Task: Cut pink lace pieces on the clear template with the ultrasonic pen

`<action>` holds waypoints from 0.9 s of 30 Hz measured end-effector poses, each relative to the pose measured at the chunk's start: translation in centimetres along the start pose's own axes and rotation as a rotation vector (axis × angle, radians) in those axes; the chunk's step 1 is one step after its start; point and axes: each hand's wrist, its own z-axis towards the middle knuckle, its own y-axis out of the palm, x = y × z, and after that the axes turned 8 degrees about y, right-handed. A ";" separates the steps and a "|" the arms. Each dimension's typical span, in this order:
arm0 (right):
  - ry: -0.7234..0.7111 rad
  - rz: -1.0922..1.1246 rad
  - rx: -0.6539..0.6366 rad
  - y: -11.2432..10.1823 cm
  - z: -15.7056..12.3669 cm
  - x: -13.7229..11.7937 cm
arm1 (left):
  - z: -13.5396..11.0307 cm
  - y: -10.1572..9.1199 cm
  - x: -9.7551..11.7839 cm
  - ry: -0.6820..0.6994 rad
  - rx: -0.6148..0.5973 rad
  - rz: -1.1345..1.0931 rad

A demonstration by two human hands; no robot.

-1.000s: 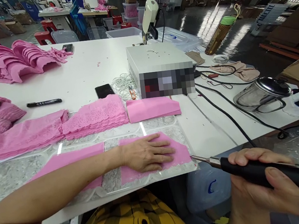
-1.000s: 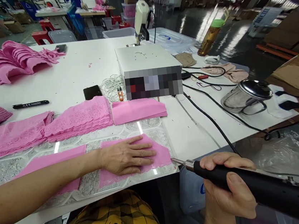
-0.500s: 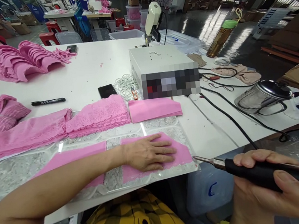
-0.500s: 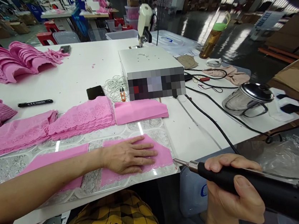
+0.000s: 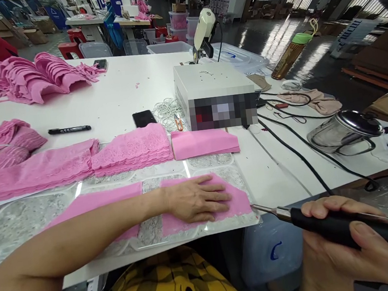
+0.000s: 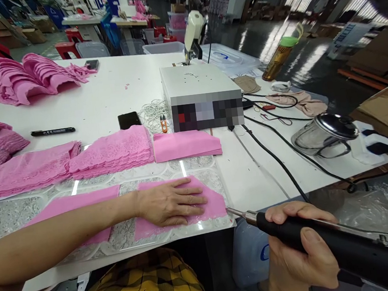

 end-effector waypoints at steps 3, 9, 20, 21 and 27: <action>0.003 0.006 0.000 0.0 0.0 0.1 | 0.0 0.0 0.0 0.001 0.014 -0.006; -0.001 0.013 0.004 -0.1 0.1 0.1 | -0.1 0.1 -0.1 0.023 0.053 -0.006; -0.017 0.009 0.000 0.1 0.1 0.1 | 0.0 -0.1 0.0 0.004 0.048 -0.031; -0.017 0.009 -0.001 0.1 0.1 0.0 | 0.0 -0.1 0.0 0.003 0.042 -0.031; -0.001 -0.009 0.011 -0.1 -0.1 -0.1 | 0.0 0.0 0.0 0.018 0.045 -0.003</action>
